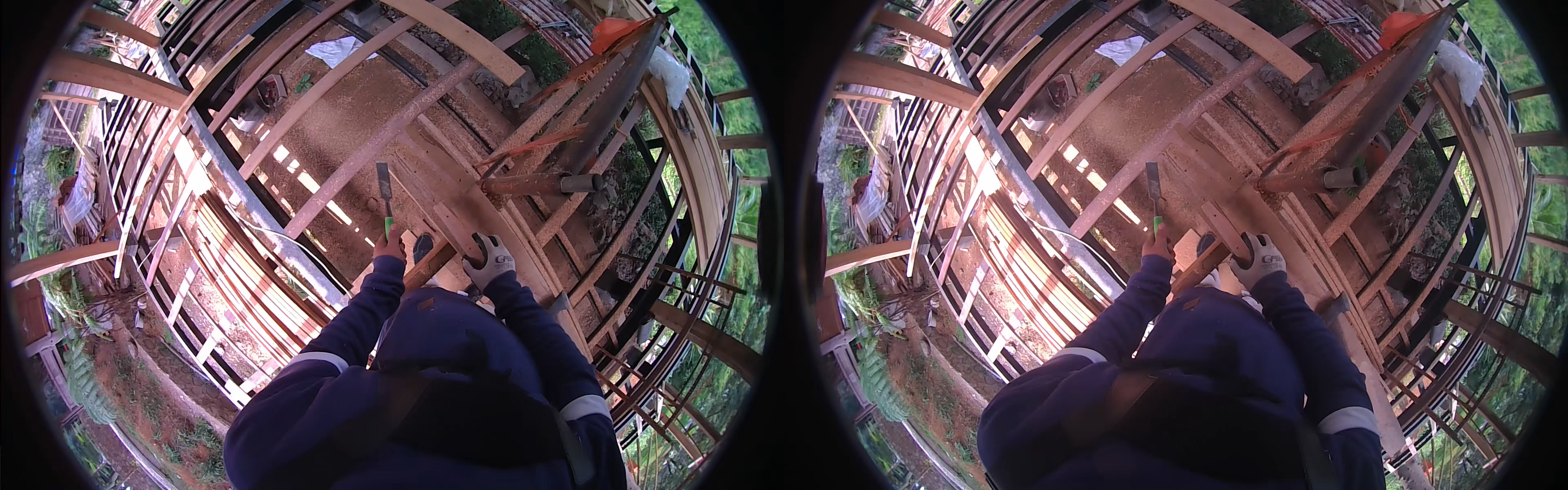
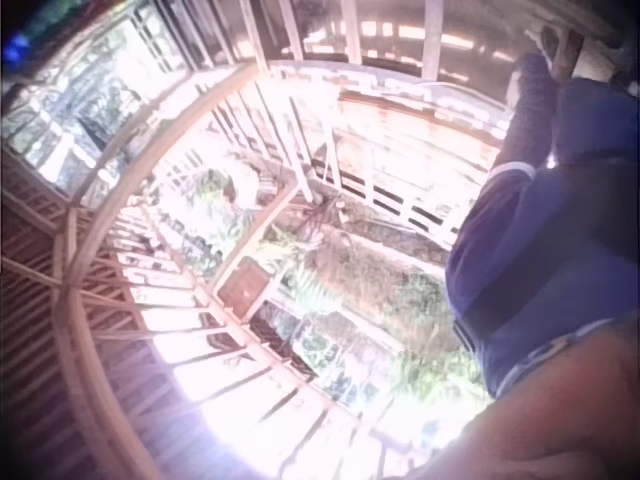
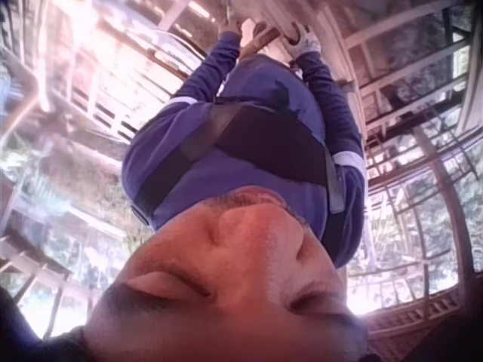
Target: The person uses an axe to shape the end of a wooden plank while it is positioned on a timber frame, then picks up a tool from a bucket.
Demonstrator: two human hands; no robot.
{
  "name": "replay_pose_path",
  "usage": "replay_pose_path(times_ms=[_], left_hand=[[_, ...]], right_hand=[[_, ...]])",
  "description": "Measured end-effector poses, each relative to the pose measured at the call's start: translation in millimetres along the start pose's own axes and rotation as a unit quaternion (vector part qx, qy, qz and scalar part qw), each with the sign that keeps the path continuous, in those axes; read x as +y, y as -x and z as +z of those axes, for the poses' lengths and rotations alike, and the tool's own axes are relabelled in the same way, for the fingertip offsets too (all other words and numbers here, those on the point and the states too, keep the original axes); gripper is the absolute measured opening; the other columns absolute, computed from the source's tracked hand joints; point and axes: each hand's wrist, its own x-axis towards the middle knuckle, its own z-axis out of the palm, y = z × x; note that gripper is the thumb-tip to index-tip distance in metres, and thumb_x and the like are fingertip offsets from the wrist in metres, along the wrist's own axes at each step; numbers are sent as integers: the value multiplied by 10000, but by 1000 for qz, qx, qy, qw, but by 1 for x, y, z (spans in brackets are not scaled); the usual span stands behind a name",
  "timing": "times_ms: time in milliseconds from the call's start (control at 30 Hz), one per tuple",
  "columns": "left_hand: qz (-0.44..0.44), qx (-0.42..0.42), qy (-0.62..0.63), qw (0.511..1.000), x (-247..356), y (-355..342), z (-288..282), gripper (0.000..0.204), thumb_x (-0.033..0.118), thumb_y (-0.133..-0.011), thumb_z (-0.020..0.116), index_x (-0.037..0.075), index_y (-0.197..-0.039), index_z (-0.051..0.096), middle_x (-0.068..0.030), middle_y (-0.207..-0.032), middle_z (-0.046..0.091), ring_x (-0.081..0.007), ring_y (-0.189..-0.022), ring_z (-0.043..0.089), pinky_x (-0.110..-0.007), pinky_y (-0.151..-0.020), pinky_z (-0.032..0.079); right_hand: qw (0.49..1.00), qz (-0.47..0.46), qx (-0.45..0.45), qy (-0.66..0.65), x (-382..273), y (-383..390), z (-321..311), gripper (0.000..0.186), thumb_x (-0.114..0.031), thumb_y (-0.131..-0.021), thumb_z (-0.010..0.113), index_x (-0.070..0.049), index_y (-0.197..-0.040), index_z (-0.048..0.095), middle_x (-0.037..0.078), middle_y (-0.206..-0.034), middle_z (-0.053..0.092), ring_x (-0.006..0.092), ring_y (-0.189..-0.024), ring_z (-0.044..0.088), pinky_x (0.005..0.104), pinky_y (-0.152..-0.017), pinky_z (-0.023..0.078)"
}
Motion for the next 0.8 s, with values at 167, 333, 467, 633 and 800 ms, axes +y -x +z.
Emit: replay_pose_path(times_ms=[167, 333, 467, 633, 800], left_hand=[[-33, -17, -8, 999, -18, 21, -26, 356, 414, -885, 545, 98, -738, 473, 18, -482, 407, -89, -337, 377, -241, -315, 297], [-20, 18, -24, 999, -21, 42, -77, 319, 393, -902, 520, 113, -761, 462, 36, -524, 391, -68, -364, 345, -221, -317, 271], [-29, 47, -34, 998, -24, 44, -98, 287, 360, -902, 543, 106, -795, 462, 48, -550, 391, -54, -405, 358, -205, -345, 285], [2, 11, -42, 999, -21, 45, -84, 278, 340, -908, 538, 107, -779, 458, 53, -564, 390, -37, -442, 369, -192, -358, 279], [81, -94, -208, 970, -27, 44, -59, 285, 336, -911, 515, 61, -839, 513, -6, -599, 488, -98, -492, 469, -254, -429, 375]], right_hand=[[992, -54, 40, 110, -18, -82, 44, 590, -387, -726, 635, -94, -1220, 501, 163, -1161, 514, 321, -1052, 498, 433, -910, 379], [984, -58, 16, 167, -33, -126, 62, 615, -416, -780, 578, -103, -1290, 437, 145, -1172, 516, 300, -1058, 500, 441, -897, 383], [981, -38, 14, 190, -29, -130, 67, 654, -435, -772, 587, -99, -1306, 417, 138, -1169, 515, 296, -1059, 498, 441, -894, 383], [990, -34, 111, 80, -24, -85, 38, 681, -462, -756, 617, -57, -1274, 439, 160, -1141, 524, 328, -1061, 493, 447, -909, 364], [988, 10, -19, -155, 4, -8, 30, 636, -354, -745, 679, -30, -1247, 459, 156, -1101, 571, 290, -1019, 551, 383, -891, 427]])
